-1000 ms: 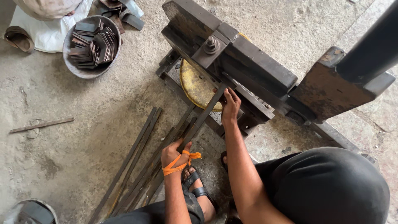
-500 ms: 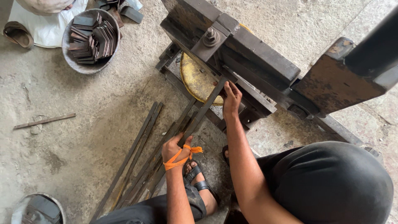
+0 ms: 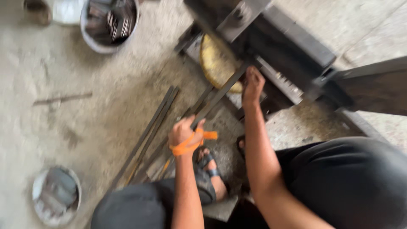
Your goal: The person sits on the floor and uses a manual guillotine shear to cut long metal rods into shorter pieces. They repeatedly position a rod under the blade, pull the lever to cut, and place the cut pieces into a nearby bucket.
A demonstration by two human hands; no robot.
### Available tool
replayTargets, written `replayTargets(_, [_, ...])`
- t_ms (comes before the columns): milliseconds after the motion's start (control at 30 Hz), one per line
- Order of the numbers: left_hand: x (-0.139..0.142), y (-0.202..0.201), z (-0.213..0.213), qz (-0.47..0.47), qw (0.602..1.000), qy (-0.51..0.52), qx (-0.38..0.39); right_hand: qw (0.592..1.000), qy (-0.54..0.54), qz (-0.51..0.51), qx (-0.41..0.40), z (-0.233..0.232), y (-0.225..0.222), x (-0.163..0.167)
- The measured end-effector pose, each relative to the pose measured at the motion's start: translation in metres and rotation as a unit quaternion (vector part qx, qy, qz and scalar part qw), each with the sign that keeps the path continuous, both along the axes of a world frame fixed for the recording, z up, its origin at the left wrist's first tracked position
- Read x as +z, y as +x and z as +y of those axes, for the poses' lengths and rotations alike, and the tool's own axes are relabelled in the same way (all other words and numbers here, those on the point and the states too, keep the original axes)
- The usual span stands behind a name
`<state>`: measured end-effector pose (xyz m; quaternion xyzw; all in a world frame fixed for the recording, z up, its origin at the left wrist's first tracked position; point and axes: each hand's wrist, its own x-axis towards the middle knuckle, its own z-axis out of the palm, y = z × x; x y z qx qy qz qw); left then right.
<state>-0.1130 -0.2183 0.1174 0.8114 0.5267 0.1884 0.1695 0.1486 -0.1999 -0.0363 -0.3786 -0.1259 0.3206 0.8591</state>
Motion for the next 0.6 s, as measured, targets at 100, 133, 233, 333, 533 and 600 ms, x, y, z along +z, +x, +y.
replayTargets(100, [0.015,-0.001,-0.008,0.029,0.999,-0.036,0.026,0.998,-0.010,0.063,0.001,-0.002,-0.007,0.002])
replayTargets(133, [0.014,0.001,-0.009,0.026,0.998,-0.042,0.028,0.996,-0.035,0.081,-0.003,-0.002,-0.005,0.006])
replayTargets(233, [0.002,0.000,-0.012,-0.007,0.999,-0.035,0.024,0.995,-0.046,0.089,-0.005,-0.006,-0.009,0.019])
replayTargets(333, [-0.027,-0.005,-0.009,-0.039,0.998,-0.043,0.010,0.992,-0.079,0.093,-0.017,-0.007,-0.014,0.023])
replayTargets(533, [-0.087,-0.016,0.017,-0.100,0.993,-0.065,0.006,0.992,-0.095,0.022,-0.075,-0.003,-0.028,0.003])
replayTargets(600, [-0.099,-0.017,0.038,-0.098,0.994,-0.051,-0.007,0.984,-0.126,-0.012,-0.128,-0.003,-0.034,-0.002])
